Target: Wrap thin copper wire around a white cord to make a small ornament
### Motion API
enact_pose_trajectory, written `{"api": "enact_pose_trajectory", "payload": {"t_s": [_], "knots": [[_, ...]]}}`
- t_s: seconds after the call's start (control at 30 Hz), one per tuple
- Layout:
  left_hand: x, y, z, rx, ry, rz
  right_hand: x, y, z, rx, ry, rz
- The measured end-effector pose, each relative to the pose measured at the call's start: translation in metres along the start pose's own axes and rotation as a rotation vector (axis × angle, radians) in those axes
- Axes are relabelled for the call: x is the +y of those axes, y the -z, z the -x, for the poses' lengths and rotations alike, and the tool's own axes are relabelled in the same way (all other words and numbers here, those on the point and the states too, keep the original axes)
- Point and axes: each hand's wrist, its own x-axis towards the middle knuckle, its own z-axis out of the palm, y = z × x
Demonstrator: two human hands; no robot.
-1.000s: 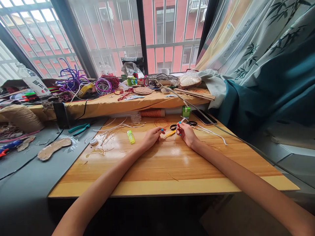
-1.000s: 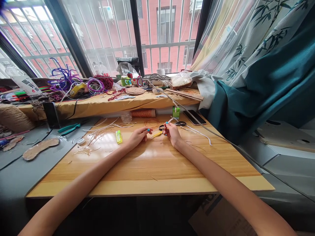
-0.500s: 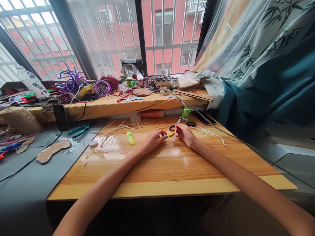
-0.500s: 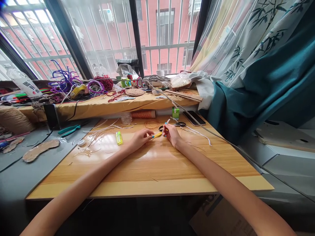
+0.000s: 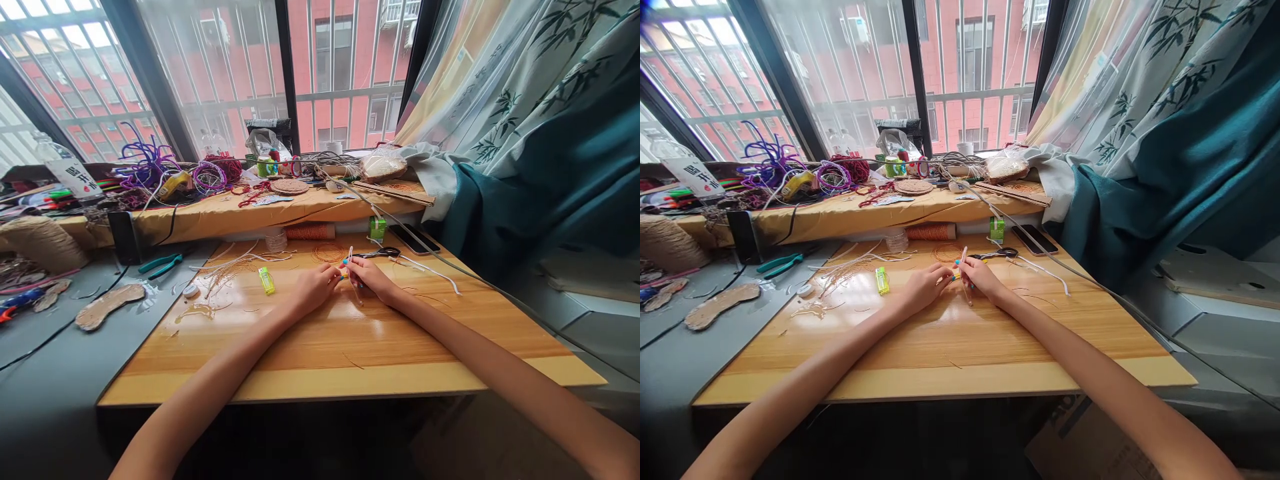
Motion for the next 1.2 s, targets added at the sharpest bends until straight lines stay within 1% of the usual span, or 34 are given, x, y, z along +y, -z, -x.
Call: {"api": "enact_pose_trajectory", "payload": {"t_s": [0.1,0.23,0.33,0.43,0.6,0.87,1.03,1.2], "knots": [[0.0006,0.0003,0.0003,0.006,-0.003,-0.064,0.0009,0.0017,-0.0002,0.049,0.004,-0.067],[-0.0005,-0.0007,-0.0009,0.053,0.031,-0.058,0.0034,0.0061,-0.0021,0.08,-0.016,-0.146],[-0.0008,-0.0017,-0.0018,0.061,-0.007,-0.065,0.0036,0.0075,-0.0031,0.091,-0.028,-0.156],[-0.0007,-0.0024,-0.0023,0.052,-0.052,-0.073,0.0024,0.0069,-0.003,0.057,-0.031,-0.086],[-0.0019,-0.0025,-0.0023,0.063,-0.049,-0.064,-0.0008,0.0039,-0.0008,0.011,-0.021,-0.006],[-0.0012,0.0026,-0.0002,0.047,-0.158,-0.191,-0.0011,0.0001,0.0022,-0.034,0.02,0.164],[-0.0042,0.0016,-0.0007,0.09,-0.109,-0.151,0.0038,0.0012,0.0,-0.045,0.049,0.283],[-0.0063,0.0011,-0.0017,0.14,-0.005,-0.062,-0.0006,0.0,0.0025,-0.048,0.066,0.412]]}}
